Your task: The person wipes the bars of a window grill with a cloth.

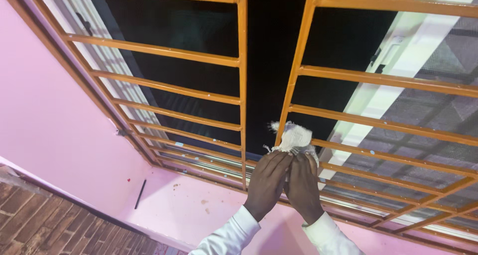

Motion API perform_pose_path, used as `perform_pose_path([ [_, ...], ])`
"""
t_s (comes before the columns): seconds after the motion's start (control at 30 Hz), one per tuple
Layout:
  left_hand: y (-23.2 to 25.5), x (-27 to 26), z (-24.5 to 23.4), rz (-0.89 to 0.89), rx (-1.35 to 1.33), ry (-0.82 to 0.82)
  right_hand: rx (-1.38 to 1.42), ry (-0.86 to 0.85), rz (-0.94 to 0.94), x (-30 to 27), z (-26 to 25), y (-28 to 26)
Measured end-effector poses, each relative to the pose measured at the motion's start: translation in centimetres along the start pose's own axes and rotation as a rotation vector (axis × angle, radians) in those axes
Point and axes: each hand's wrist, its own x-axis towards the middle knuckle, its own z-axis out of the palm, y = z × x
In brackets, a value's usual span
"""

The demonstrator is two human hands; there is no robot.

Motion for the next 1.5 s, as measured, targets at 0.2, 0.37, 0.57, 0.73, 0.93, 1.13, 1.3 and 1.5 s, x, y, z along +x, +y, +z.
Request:
perform_pose_path([
  [0.2, -0.2, -2.1, 3.7, -0.098, 0.082, -0.014, -0.152, -0.087, -0.026, 0.0, -1.3, 1.3],
  [0.37, 2.6, -1.0, 6.4, -0.281, 0.029, -0.168, -0.142, -0.056, -0.034, -0.7, -4.5, 3.1],
  [0.57, 7.9, 1.4, 10.4, -0.125, 0.045, -0.111, -0.137, -0.035, 0.002, -3.6, -9.3, 7.7],
  [0.73, 12.4, 2.1, 14.0, -0.112, 0.061, -0.121, -0.145, -0.041, 0.021, -6.3, -12.6, 11.4],
  [0.93, 15.6, 3.0, 16.9, -0.114, 0.031, -0.148, -0.134, 0.005, 0.045, -8.6, -14.4, 14.8],
  [1.13, 17.5, 3.5, 18.2, -0.062, 0.006, -0.161, -0.161, 0.036, 0.064, -9.9, -16.1, 17.0],
  [1.3, 16.1, 3.6, 16.8, -0.043, -0.001, -0.232, -0.181, 0.101, 0.125, -9.2, -15.5, 15.1],
  [1.5, 12.6, 3.1, 13.9, -0.087, -0.041, -0.242, -0.216, 0.107, 0.178, -7.0, -12.9, 11.2],
])
